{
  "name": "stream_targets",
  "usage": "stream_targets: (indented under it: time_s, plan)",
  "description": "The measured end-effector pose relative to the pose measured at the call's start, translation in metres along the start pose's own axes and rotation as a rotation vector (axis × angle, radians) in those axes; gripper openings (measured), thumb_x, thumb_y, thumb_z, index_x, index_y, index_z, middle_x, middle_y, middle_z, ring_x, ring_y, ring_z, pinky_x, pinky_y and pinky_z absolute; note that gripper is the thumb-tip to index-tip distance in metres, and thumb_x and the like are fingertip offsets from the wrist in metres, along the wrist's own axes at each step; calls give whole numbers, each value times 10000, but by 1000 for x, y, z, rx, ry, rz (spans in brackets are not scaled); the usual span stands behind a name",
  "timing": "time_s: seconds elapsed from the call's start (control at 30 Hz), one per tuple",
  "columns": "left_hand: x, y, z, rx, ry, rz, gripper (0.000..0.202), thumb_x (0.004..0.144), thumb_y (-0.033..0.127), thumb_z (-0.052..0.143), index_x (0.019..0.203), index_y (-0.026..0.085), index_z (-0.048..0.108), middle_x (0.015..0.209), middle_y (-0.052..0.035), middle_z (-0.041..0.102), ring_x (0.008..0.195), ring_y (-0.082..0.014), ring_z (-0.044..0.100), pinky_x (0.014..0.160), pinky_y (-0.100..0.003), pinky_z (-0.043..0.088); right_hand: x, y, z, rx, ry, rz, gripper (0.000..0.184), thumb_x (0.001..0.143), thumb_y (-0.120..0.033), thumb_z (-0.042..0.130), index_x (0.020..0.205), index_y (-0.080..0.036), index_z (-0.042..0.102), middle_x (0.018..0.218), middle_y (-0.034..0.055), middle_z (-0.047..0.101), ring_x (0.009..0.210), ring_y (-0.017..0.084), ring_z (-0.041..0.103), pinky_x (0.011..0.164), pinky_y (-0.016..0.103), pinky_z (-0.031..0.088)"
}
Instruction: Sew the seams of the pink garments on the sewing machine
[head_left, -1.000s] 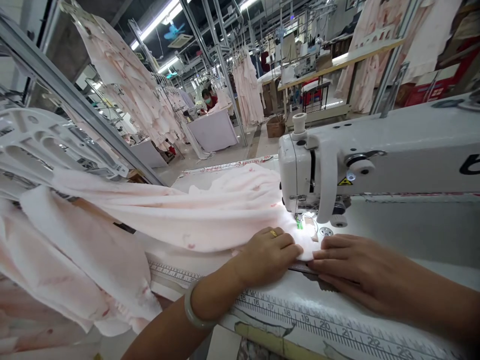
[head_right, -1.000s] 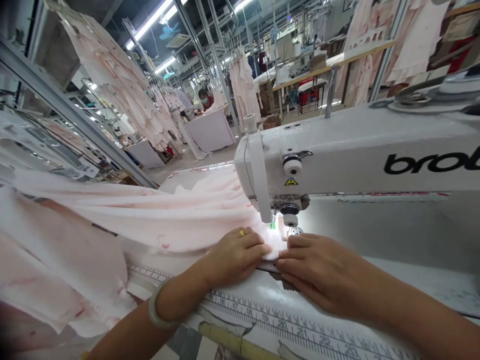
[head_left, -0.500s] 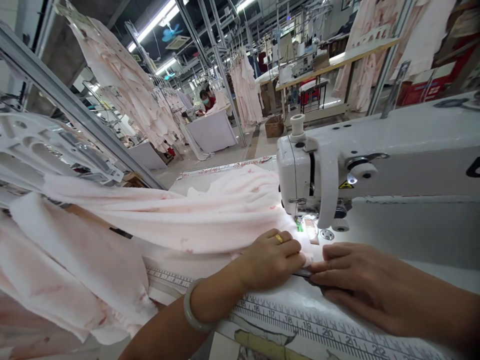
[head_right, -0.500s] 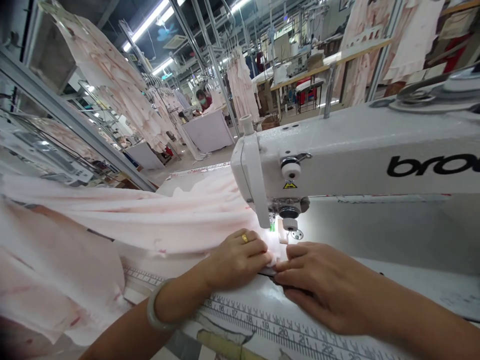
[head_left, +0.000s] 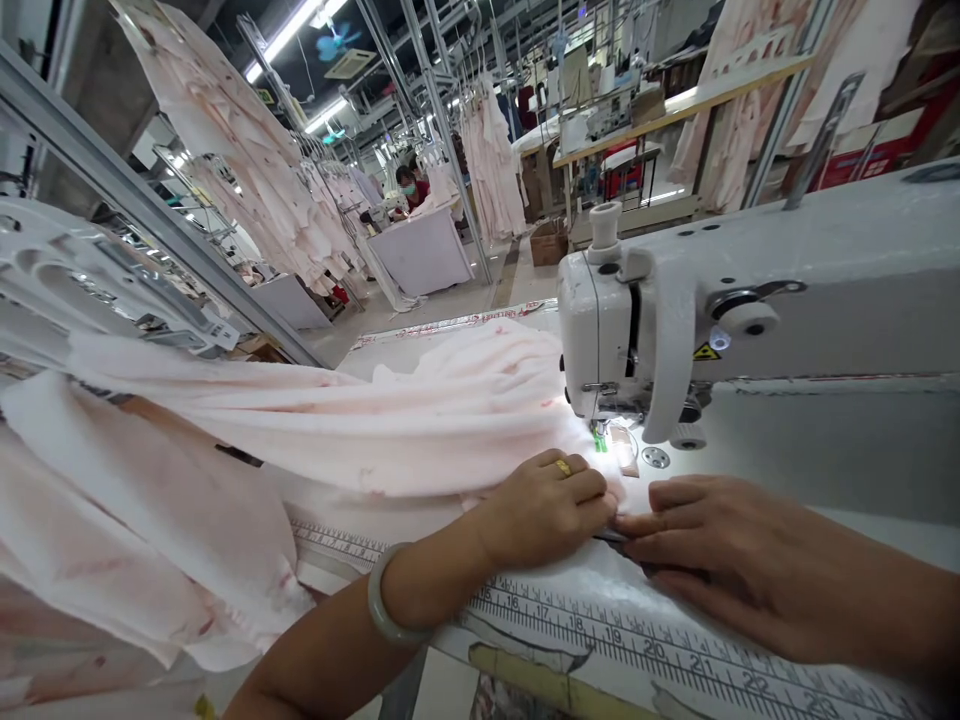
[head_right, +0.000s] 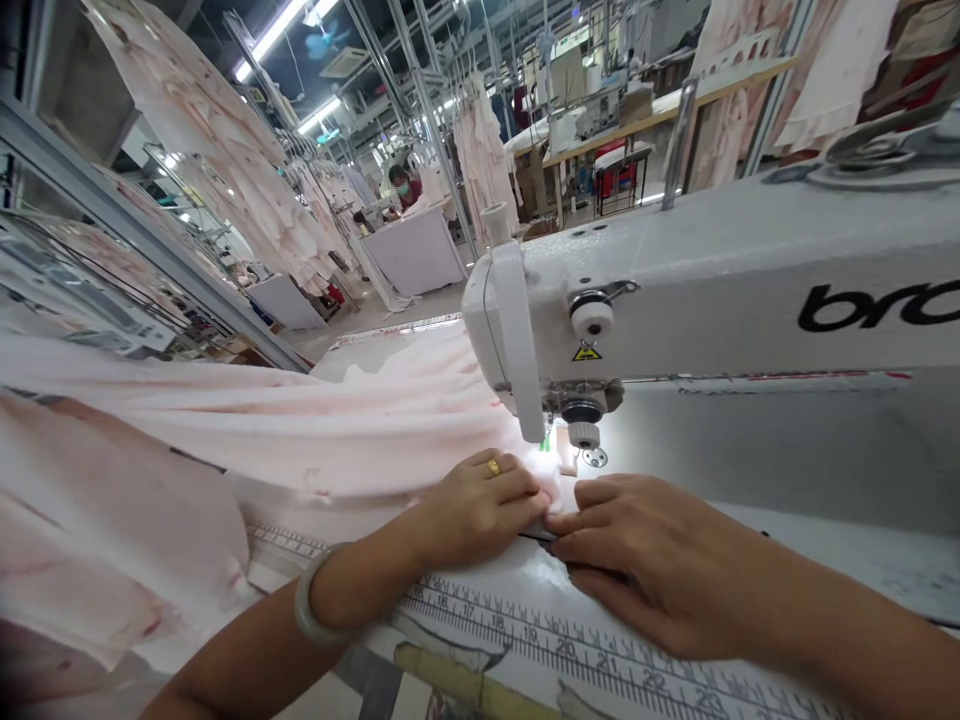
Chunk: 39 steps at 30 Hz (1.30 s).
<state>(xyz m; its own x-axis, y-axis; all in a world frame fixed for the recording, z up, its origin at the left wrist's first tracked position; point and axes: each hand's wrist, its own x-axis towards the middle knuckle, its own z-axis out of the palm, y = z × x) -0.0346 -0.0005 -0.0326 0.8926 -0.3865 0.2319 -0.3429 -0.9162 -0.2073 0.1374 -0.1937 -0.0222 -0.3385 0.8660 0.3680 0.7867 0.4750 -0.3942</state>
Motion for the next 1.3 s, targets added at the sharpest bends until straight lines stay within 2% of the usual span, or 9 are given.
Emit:
stream_targets:
  time_s: [0.1, 0.23, 0.43, 0.63, 0.8, 0.9, 1.1, 1.2, 1.3]
  plan:
    - [-2, 0, -5, -77, -24, -8, 195, 1146, 187, 560, 1130, 172, 754, 1106, -77, 784, 980, -182, 694, 931, -334, 558, 1, -2, -2, 6, -11, -8, 317, 1134, -280, 522, 942, -281, 775, 826, 46, 786, 745, 241, 720, 657, 368, 570]
    - [-5, 2, -12, -71, -35, 4, 233, 1139, 189, 529, 1199, 138, 748, 1152, -96, 785, 1002, -199, 702, 943, -356, 578, 0, 2, -10, 47, 17, -11, 250, 1113, -289, 582, 1042, -302, 822, 920, 31, 845, 794, 238, 770, 712, 372, 622]
    - [-5, 5, -13, -38, -73, 3, 246, 1124, 138, 548, 1281, 136, 737, 1199, -107, 782, 1067, -206, 713, 969, -354, 575, -13, 30, -12, -207, 278, 21, 320, 1139, -222, 537, 1183, -262, 852, 1072, 44, 888, 895, 224, 822, 812, 364, 654]
    - [-7, 5, -13, -88, 5, -36, 290, 1166, 175, 488, 1296, 122, 741, 1336, -123, 790, 1137, -211, 735, 1045, -363, 601, -19, 43, 6, -272, 234, 32, 362, 1149, -276, 520, 1381, -282, 798, 1342, 46, 844, 1070, 246, 840, 870, 393, 687]
    - [-12, 6, -6, -133, -11, -32, 284, 1120, 138, 538, 1319, 129, 740, 1299, -132, 804, 1145, -224, 757, 1029, -382, 635, -10, 35, 6, -328, 186, -57, 392, 1175, -246, 430, 1253, -249, 814, 1189, 25, 883, 1027, 224, 842, 936, 412, 668]
    - [-13, 2, -1, -148, -3, -37, 272, 1114, 140, 574, 1331, 133, 737, 1316, -135, 802, 1158, -228, 764, 1036, -386, 638, -8, 32, 5, -349, 164, -26, 374, 1157, -233, 445, 1213, -265, 813, 1225, 16, 877, 1017, 227, 845, 917, 434, 642]
    - [-3, -23, 5, -173, 15, -43, 291, 1159, 155, 513, 1351, 125, 730, 1266, -128, 810, 1162, -224, 766, 1059, -376, 616, -15, 40, 11, -400, 179, 111, 352, 1171, -353, 488, 1423, -310, 729, 1297, 18, 859, 1060, 269, 832, 996, 496, 577]
    - [2, -30, 4, -171, -12, -71, 312, 1151, 137, 500, 1368, 135, 725, 1161, -108, 799, 1036, -209, 764, 1007, -367, 615, -14, 43, 10, -419, 227, 110, 351, 1184, -395, 459, 1373, -277, 730, 1093, 19, 887, 960, 297, 824, 924, 515, 577]
    - [3, -30, 3, -156, 5, -73, 341, 1142, 117, 482, 1381, 142, 723, 1183, -107, 798, 1097, -216, 747, 1024, -368, 595, -9, 39, 7, -416, 276, 59, 352, 1201, -347, 403, 1277, -283, 741, 1026, 13, 886, 857, 265, 811, 845, 475, 580]
